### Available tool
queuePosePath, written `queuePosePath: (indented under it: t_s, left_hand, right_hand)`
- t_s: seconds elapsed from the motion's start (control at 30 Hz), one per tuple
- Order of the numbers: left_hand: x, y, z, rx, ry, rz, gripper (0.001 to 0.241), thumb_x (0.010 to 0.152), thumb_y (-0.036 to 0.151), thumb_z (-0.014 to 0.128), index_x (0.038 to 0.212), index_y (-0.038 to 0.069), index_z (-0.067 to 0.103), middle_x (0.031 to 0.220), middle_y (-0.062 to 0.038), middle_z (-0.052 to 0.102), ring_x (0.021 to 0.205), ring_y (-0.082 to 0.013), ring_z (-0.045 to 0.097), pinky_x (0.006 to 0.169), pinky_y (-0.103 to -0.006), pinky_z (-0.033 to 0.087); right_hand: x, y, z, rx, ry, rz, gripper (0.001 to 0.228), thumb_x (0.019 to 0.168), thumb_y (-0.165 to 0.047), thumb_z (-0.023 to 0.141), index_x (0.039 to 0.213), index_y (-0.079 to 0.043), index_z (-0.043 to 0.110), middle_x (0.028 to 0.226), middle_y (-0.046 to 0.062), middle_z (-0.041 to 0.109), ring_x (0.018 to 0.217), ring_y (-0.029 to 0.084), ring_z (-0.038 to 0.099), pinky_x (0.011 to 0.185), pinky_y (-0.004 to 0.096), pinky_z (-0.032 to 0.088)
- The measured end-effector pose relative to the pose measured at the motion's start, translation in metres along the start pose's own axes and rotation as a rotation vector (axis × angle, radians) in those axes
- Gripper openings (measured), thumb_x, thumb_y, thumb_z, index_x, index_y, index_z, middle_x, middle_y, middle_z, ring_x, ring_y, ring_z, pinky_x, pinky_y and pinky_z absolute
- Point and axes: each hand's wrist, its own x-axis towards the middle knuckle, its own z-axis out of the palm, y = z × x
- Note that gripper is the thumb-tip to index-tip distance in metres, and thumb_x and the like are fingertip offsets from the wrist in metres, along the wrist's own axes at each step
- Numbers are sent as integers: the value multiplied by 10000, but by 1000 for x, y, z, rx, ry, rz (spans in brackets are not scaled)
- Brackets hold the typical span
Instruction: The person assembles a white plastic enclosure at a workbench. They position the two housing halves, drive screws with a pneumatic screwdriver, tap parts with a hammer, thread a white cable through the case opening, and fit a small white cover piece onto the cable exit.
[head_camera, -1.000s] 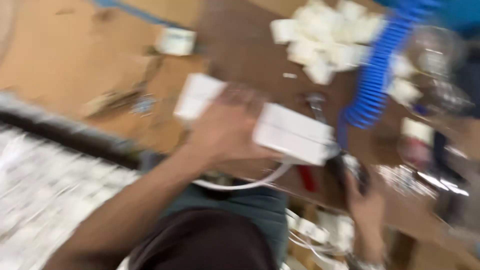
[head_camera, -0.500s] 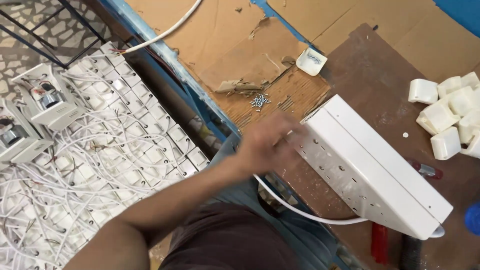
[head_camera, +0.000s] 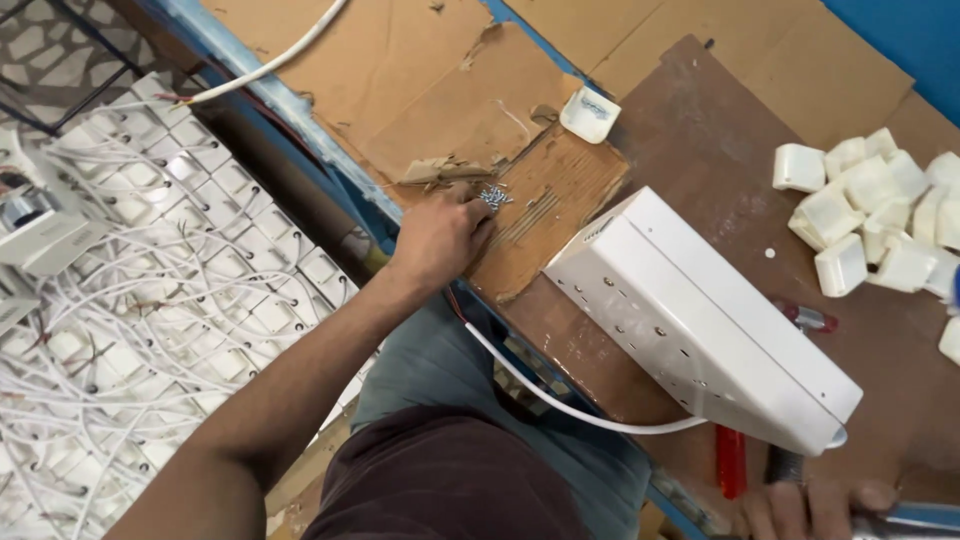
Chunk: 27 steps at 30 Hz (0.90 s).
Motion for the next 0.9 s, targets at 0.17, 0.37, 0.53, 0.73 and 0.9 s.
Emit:
queuePosePath:
  t_s: [0.17, 0.37, 0.53, 0.73, 0.9]
  left_hand:
    - [4, -10, 17, 146, -89, 92, 239, 944, 236, 628, 906, 2, 600, 932, -204, 614, 831, -392, 672, 700, -518, 544]
    - [1, -6, 18, 153, -116, 96, 213, 964, 193, 611, 939, -10, 551, 933, -227, 617, 817, -389, 672, 692, -502, 540]
    - [-17, 46, -21, -550, -290, -119, 209, 992, 207, 636, 969, 4, 594, 816, -149, 676, 703, -235, 681, 632, -388, 542]
    - [-73, 110, 1, -1330, -631, -414, 68, 964, 83, 680, 951, 16, 680, 845, -55, 746, 719, -111, 706, 682, -272, 607]
    - [-75, 158, -1, -1449, -758, -447, 87, 897, 17, 770, 958, -14, 717, 888, -86, 767, 806, -132, 748, 751, -283, 634]
  right_hand:
    - [79, -32, 13, 59, -125, 81, 396, 1122, -234, 477, 1500, -140, 547, 1062, 114, 696, 943, 301, 677, 796, 476, 579]
    - [52, -44, 57, -241, 156, -33, 373, 1139, -311, 498, 1482, -166, 527, 1044, 64, 674, 877, 267, 677, 782, 453, 531]
    - [34, -27, 78, -291, 424, -197, 160, 1140, -245, 567, 1271, -159, 596, 911, 37, 583, 838, 249, 574, 734, 436, 474]
    - [83, 4, 130, -432, 620, -396, 345, 1004, -373, 644, 1272, -162, 594, 738, 12, 542, 624, 197, 543, 580, 393, 455]
    - [93, 14, 141, -584, 869, -468, 389, 1028, -419, 672, 1238, -117, 547, 768, 6, 489, 646, 180, 480, 598, 378, 410]
